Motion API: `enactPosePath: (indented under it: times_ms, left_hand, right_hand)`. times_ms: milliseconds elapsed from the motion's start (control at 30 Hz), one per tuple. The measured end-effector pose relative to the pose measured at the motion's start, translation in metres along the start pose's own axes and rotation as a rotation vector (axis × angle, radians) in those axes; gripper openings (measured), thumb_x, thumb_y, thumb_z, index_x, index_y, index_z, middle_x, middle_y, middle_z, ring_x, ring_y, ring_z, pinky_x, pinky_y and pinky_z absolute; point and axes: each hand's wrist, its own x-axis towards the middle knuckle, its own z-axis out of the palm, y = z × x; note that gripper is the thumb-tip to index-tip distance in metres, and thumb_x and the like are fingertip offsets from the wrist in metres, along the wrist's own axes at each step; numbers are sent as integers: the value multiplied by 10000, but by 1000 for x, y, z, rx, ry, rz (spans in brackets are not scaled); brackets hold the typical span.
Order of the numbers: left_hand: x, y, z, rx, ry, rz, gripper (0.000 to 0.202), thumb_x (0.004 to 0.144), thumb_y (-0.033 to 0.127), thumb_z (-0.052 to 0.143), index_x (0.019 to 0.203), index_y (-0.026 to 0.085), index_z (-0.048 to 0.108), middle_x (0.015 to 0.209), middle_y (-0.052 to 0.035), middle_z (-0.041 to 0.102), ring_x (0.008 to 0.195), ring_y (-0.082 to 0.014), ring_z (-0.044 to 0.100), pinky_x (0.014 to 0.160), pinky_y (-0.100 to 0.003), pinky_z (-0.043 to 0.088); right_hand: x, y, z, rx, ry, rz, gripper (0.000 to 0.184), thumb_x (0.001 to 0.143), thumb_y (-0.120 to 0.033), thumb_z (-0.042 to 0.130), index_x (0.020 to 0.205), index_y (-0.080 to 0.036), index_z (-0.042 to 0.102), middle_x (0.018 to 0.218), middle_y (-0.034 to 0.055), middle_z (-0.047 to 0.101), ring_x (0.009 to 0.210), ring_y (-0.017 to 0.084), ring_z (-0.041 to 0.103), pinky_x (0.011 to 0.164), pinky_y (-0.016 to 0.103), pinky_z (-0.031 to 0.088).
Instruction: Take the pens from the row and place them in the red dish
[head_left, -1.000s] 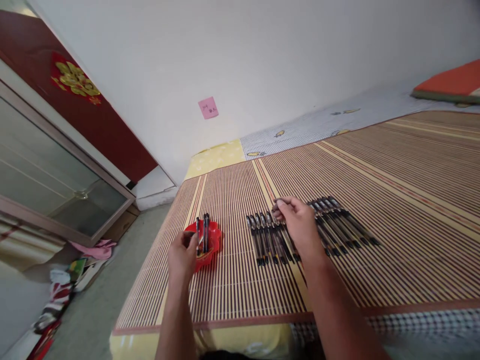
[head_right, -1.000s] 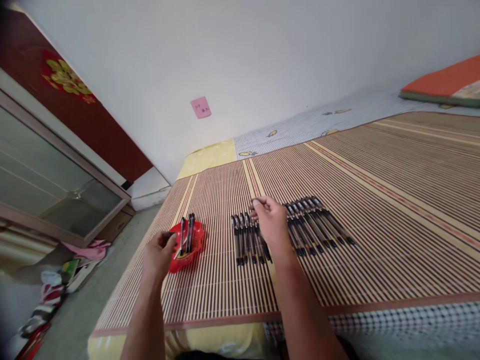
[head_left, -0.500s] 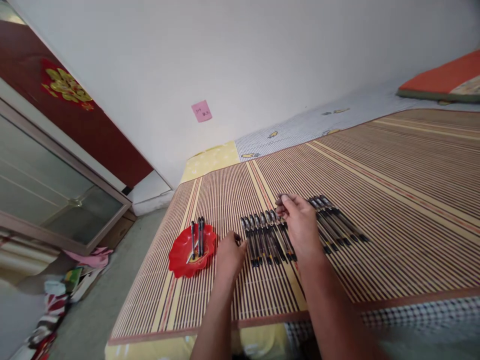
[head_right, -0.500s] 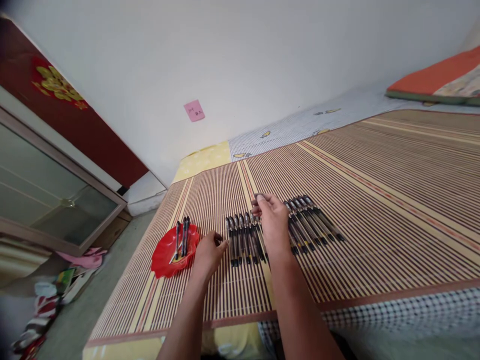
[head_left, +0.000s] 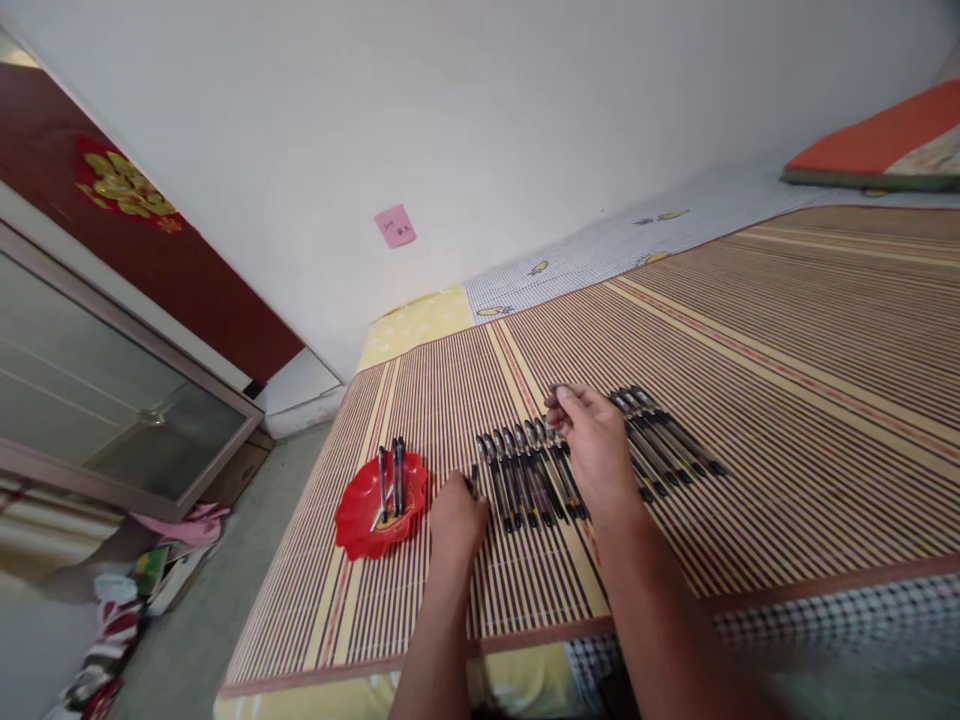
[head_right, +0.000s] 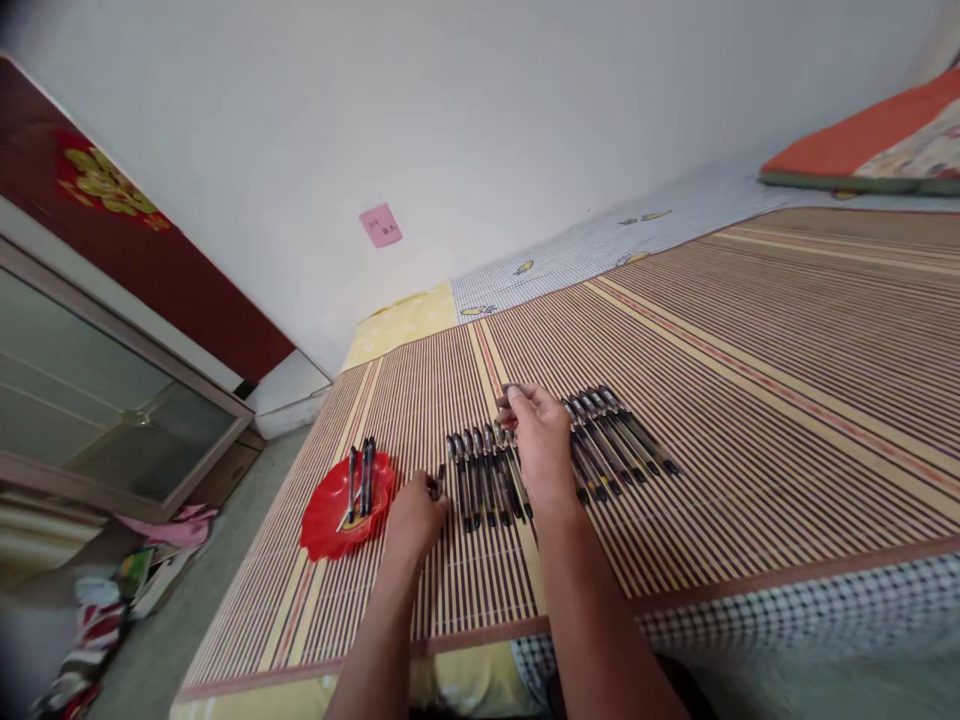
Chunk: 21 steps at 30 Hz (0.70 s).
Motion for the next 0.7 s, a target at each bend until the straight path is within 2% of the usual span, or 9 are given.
enactPosePath:
  times_ms: [100, 200, 333, 433, 567, 700]
  left_hand:
    - [-1, -9, -1, 9, 39, -23, 198, 812, 190, 610, 1002, 131, 607, 981, -180, 726, 941, -301, 689, 759, -332, 432]
    - [-2, -16, 1, -91, 108, -37, 139, 839, 211, 580, 958, 139, 585, 948, -174, 711, 914, -297, 679, 754, -337, 435]
    - [-5, -11, 6, -352, 157, -10, 44, 871, 179, 513, 914, 175, 517, 855, -91, 664, 799, -229, 650, 709, -303, 435]
    - [-7, -1, 11, -463, 150, 15, 65, 869, 128, 478, 884, 191, 482, 792, -46, 626, 726, -193, 620, 681, -282, 423]
    - [-8, 8, 15, -458, 151, 21, 69, 876, 148, 521, 917, 189, 485, 770, -34, 627, 693, -186, 612, 637, -267, 393]
    - [-6, 11, 17, -343, 115, 13, 111, 876, 180, 600, 966, 166, 537, 814, -71, 671, 739, -207, 638, 628, -267, 368]
  right_hand:
    - [0, -1, 1, 10, -3, -1, 182, 751, -349, 732, 793, -186, 663, 717, -12, 649, 572, 92, 566, 553, 241, 432]
    - [0, -2, 2, 14, 0, 3, 179, 745, -343, 730, 792, -184, 662, 708, -13, 647, 565, 91, 566, 550, 241, 431]
    - [-1, -2, 4, 26, -1, 11, 179, 734, -337, 727, 790, -181, 661, 696, -16, 645, 559, 89, 561, 551, 239, 432]
    - [-1, -2, 5, 41, -2, 19, 188, 718, -339, 737, 783, -181, 658, 690, -16, 648, 558, 90, 561, 549, 237, 437]
    - [-1, -2, 5, 33, -8, 20, 192, 722, -344, 744, 778, -184, 654, 685, -16, 645, 551, 91, 563, 542, 237, 438]
    - [0, -2, 5, 33, -2, 14, 189, 727, -344, 741, 776, -185, 652, 689, -16, 643, 541, 88, 556, 538, 237, 432]
